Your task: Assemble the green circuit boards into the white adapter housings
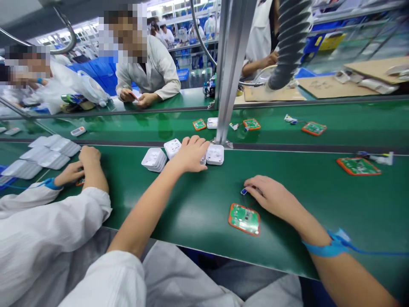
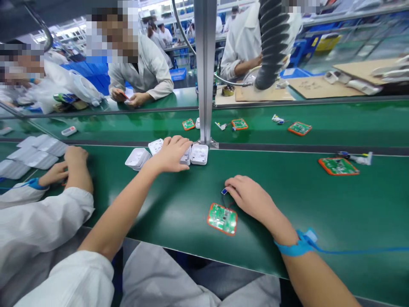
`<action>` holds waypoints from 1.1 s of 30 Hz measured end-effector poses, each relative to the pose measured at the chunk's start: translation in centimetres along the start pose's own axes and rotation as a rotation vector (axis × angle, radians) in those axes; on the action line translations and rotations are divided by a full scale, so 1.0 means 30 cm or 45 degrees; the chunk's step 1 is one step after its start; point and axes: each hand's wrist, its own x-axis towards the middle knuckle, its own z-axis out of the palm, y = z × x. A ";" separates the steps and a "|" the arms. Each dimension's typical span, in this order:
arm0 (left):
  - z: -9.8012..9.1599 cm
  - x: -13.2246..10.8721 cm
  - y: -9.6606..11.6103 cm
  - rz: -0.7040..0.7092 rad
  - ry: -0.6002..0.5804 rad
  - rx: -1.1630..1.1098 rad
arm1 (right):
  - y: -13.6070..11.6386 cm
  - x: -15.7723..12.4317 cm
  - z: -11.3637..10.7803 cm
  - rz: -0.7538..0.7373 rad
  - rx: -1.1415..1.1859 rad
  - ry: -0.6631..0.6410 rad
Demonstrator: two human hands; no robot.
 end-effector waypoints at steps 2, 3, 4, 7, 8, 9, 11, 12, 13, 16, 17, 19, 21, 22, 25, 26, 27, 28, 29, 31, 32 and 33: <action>-0.020 0.051 -0.043 -0.017 -0.165 0.072 | 0.003 -0.015 0.016 0.069 -0.362 0.211; -0.027 0.068 -0.056 -0.027 -0.227 0.086 | 0.004 -0.022 0.027 0.113 -0.498 0.257; -0.033 0.079 -0.063 -0.040 -0.257 0.083 | 0.005 -0.029 0.038 0.154 -0.580 0.263; -0.049 0.064 -0.055 -0.089 -0.085 -0.029 | 0.013 -0.039 0.068 0.210 -0.532 0.187; -0.049 0.046 -0.042 -0.096 0.028 -0.102 | 0.015 -0.038 0.074 0.201 -0.474 0.163; -0.044 0.023 -0.023 -0.086 0.134 -0.189 | 0.014 -0.037 0.077 0.185 -0.423 0.154; -0.013 -0.030 0.027 0.003 0.265 -0.369 | 0.006 -0.031 0.075 0.131 -0.327 0.173; 0.012 -0.057 0.057 0.067 0.274 -0.441 | -0.002 -0.028 0.070 0.089 -0.252 0.193; 0.043 -0.083 0.087 0.124 0.253 -0.496 | -0.011 -0.025 0.063 0.033 -0.147 0.210; 0.151 -0.148 0.169 0.177 0.118 -0.624 | -0.042 -0.018 0.044 -0.167 0.229 0.223; 0.185 -0.163 0.190 0.166 0.080 -0.672 | -0.052 -0.015 0.039 -0.212 0.303 0.219; 0.243 -0.182 0.220 0.151 0.072 -0.785 | -0.074 -0.008 0.036 -0.248 0.332 0.210; 0.281 -0.189 0.236 0.131 0.139 -0.879 | -0.093 0.005 0.039 -0.258 0.287 0.200; 0.293 -0.191 0.240 0.121 0.178 -0.912 | -0.101 0.013 0.041 -0.269 0.269 0.197; 0.307 -0.198 0.244 0.158 0.255 -0.942 | -0.118 0.040 0.050 -0.284 0.238 0.228; 0.308 -0.202 0.243 0.193 0.268 -0.931 | -0.121 0.048 0.053 -0.285 0.211 0.239; 0.308 -0.206 0.243 0.226 0.276 -0.918 | -0.124 0.054 0.055 -0.286 0.172 0.240; 0.307 -0.211 0.242 0.250 0.276 -0.906 | -0.127 0.058 0.056 -0.287 0.124 0.231; 0.308 -0.215 0.241 0.261 0.272 -0.895 | -0.130 0.060 0.057 -0.289 0.073 0.208; 0.310 -0.222 0.242 0.259 0.256 -0.868 | -0.140 0.058 0.055 -0.288 -0.022 0.136; 0.311 -0.225 0.243 0.257 0.252 -0.850 | -0.148 0.055 0.052 -0.281 -0.064 0.099; 0.313 -0.226 0.245 0.258 0.251 -0.829 | -0.156 0.053 0.047 -0.271 -0.101 0.061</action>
